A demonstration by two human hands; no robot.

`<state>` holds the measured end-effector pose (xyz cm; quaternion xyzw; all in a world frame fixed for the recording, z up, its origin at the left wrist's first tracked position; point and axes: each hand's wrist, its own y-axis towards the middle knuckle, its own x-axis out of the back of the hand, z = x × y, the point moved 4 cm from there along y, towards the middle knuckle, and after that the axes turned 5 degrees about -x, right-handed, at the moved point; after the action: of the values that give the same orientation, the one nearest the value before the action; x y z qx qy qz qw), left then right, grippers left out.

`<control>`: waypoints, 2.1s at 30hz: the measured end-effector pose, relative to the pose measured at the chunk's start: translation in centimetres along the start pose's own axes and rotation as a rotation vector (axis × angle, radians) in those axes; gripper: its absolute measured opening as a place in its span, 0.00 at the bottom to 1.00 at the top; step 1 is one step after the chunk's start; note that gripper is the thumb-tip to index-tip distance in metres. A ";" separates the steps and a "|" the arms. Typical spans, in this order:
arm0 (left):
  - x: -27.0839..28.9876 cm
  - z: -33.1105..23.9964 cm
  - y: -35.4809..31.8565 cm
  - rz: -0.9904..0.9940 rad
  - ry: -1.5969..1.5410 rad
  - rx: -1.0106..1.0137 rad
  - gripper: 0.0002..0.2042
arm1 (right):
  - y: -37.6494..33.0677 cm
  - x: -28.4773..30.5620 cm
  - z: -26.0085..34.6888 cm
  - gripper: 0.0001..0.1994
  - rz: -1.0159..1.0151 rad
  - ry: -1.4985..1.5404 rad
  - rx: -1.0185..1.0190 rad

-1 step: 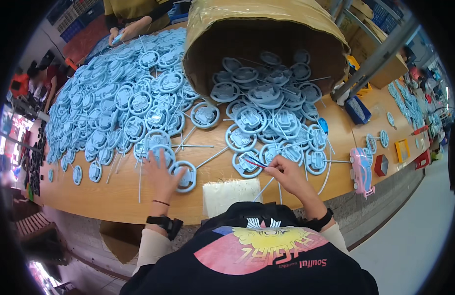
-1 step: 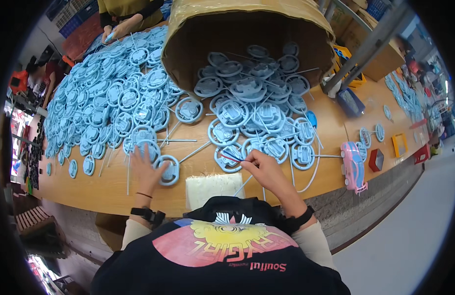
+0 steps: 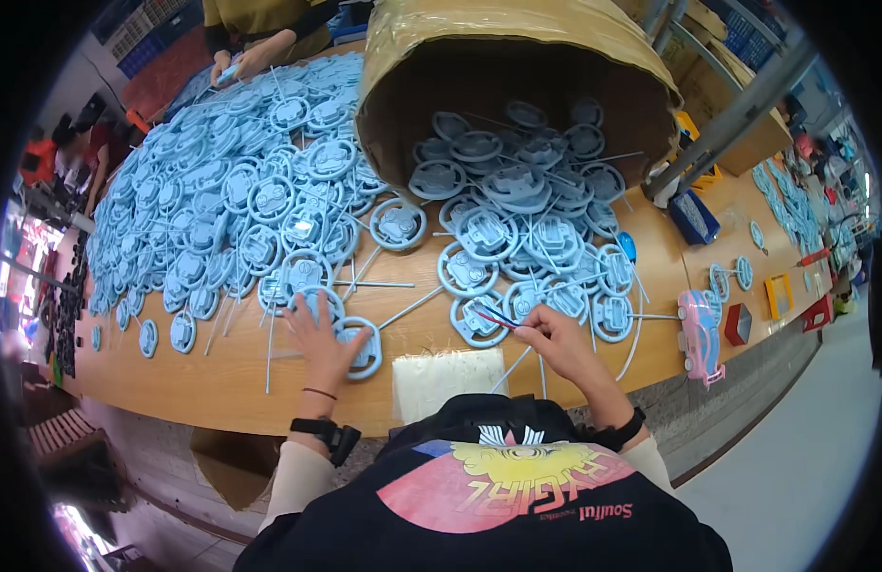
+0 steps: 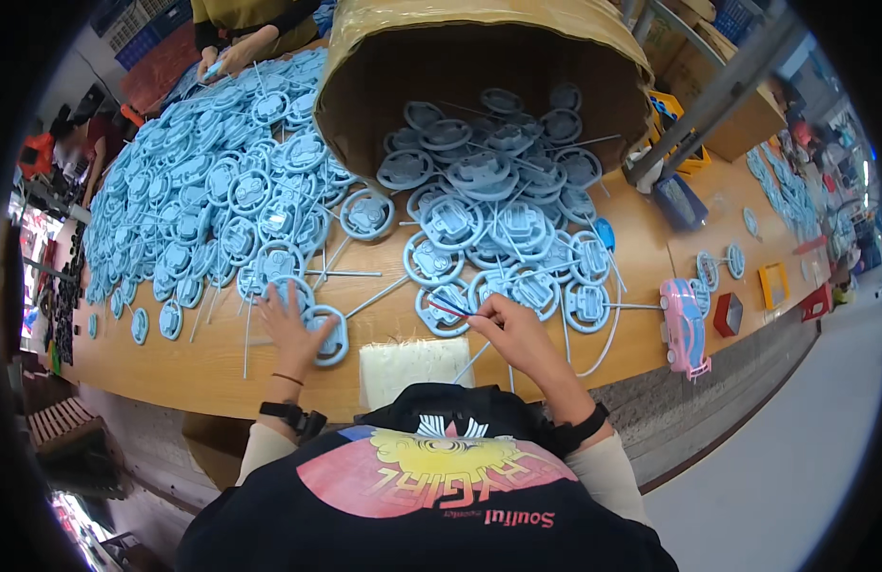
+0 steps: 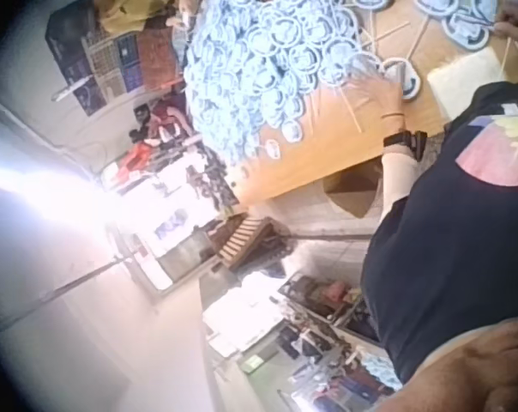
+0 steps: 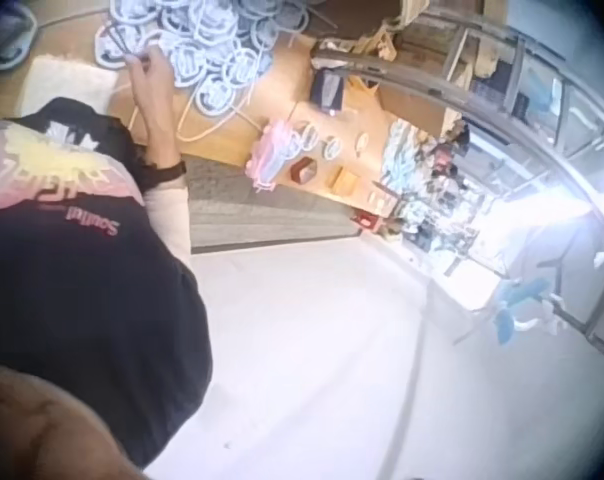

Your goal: The person repeatedly picks up light-blue plastic circular components from a large pile on a table. They insert a red and blue wire into a slot on each component, then place the finished unit onto a growing stack. The person works continuously, handling items one at a time.

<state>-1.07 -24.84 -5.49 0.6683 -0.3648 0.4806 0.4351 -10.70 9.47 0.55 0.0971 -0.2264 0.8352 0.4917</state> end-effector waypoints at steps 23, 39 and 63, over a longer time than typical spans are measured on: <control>-9.2 1.3 28.2 -0.085 -0.039 0.108 0.40 | 3.4 -0.2 -2.2 0.10 0.058 -0.068 -0.234; -5.2 -14.6 9.0 -0.005 -0.243 -0.265 0.26 | 1.1 0.0 -1.3 0.10 -0.009 -0.034 -0.106; 10.5 -9.3 4.2 0.208 -1.801 0.100 0.11 | -3.9 1.6 5.8 0.09 -0.046 0.059 0.248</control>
<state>-5.03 -18.42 6.99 0.7730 -0.6041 -0.1716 -0.0899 -8.52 9.60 7.37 0.1378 -0.1042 0.8477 0.5015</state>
